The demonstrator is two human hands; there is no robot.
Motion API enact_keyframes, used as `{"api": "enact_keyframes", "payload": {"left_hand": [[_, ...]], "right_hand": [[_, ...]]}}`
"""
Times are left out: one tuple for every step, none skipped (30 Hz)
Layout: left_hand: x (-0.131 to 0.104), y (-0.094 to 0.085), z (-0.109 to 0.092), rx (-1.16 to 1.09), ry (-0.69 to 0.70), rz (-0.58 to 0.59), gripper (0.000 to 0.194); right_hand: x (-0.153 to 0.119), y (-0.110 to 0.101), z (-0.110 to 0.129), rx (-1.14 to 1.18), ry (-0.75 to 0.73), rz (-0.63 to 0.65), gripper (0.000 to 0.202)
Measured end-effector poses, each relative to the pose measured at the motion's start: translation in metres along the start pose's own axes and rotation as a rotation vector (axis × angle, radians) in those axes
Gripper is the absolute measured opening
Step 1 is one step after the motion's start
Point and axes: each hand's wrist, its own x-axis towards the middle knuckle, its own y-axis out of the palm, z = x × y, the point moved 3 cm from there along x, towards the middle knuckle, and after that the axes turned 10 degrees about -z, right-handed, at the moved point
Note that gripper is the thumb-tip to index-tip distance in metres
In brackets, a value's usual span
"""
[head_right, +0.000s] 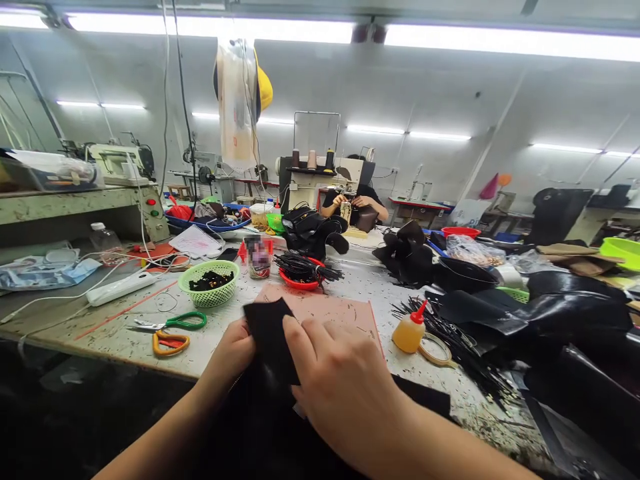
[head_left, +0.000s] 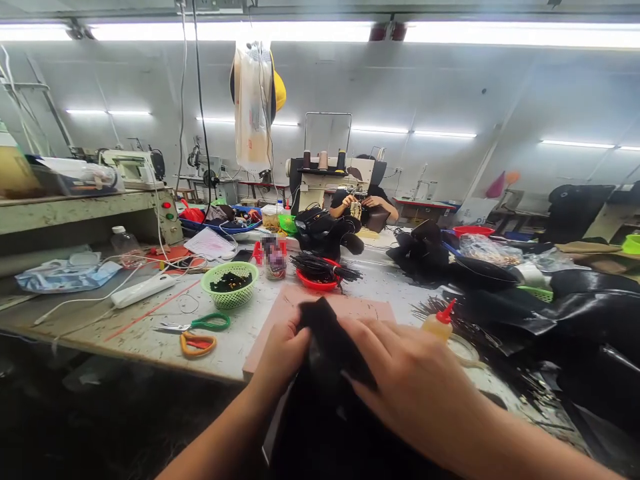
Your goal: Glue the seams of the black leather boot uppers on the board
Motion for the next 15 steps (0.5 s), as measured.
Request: {"api": "enact_keyframes", "payload": {"left_hand": [[-0.003, 0.003, 0.0, 0.022, 0.023, -0.004, 0.021], [-0.006, 0.005, 0.0, 0.052, 0.046, -0.001, 0.02], [-0.009, 0.007, 0.0, 0.087, 0.071, 0.01, 0.02], [-0.012, 0.009, -0.001, 0.123, 0.098, 0.021, 0.02], [-0.014, 0.01, -0.002, 0.154, 0.124, 0.033, 0.021], [-0.016, 0.01, -0.003, 0.18, 0.143, 0.047, 0.022], [-0.018, 0.01, -0.004, 0.209, 0.162, 0.058, 0.024], [-0.019, 0.01, -0.006, 0.247, 0.18, 0.06, 0.025], [-0.02, 0.009, -0.008, 0.289, 0.193, 0.056, 0.026], [-0.021, 0.007, -0.009, 0.33, 0.204, 0.045, 0.025], [-0.021, 0.006, -0.01, 0.364, 0.214, 0.032, 0.025], [-0.021, 0.005, -0.011, 0.387, 0.22, 0.021, 0.024], [-0.021, 0.005, -0.01, 0.393, 0.219, 0.017, 0.022], [-0.021, 0.005, -0.009, 0.381, 0.211, 0.023, 0.021], [-0.021, 0.004, -0.008, 0.359, 0.198, 0.032, 0.019]], "right_hand": [[-0.004, -0.002, 0.007, -0.082, -0.042, -0.09, 0.039], [-0.007, -0.004, 0.012, -0.145, -0.087, -0.151, 0.04], [-0.011, -0.005, 0.015, -0.188, -0.118, -0.184, 0.041], [-0.014, -0.006, 0.017, -0.213, -0.12, -0.196, 0.041], [-0.016, -0.007, 0.016, -0.227, -0.092, -0.194, 0.042], [-0.018, -0.009, 0.013, -0.235, -0.041, -0.193, 0.042], [-0.019, -0.01, 0.009, -0.235, 0.023, -0.202, 0.041], [-0.02, -0.01, 0.004, -0.216, 0.083, -0.214, 0.04], [-0.022, -0.009, 0.0, -0.17, 0.135, -0.222, 0.038], [-0.023, -0.007, -0.003, -0.101, 0.191, -0.224, 0.037], [-0.025, -0.002, -0.007, -0.015, 0.253, -0.216, 0.035], [-0.027, 0.005, -0.01, 0.081, 0.325, -0.189, 0.033], [-0.029, 0.014, -0.012, 0.176, 0.404, -0.149, 0.029], [-0.031, 0.023, -0.013, 0.257, 0.485, -0.11, 0.023], [-0.033, 0.031, -0.013, 0.322, 0.556, -0.089, 0.015]]}}
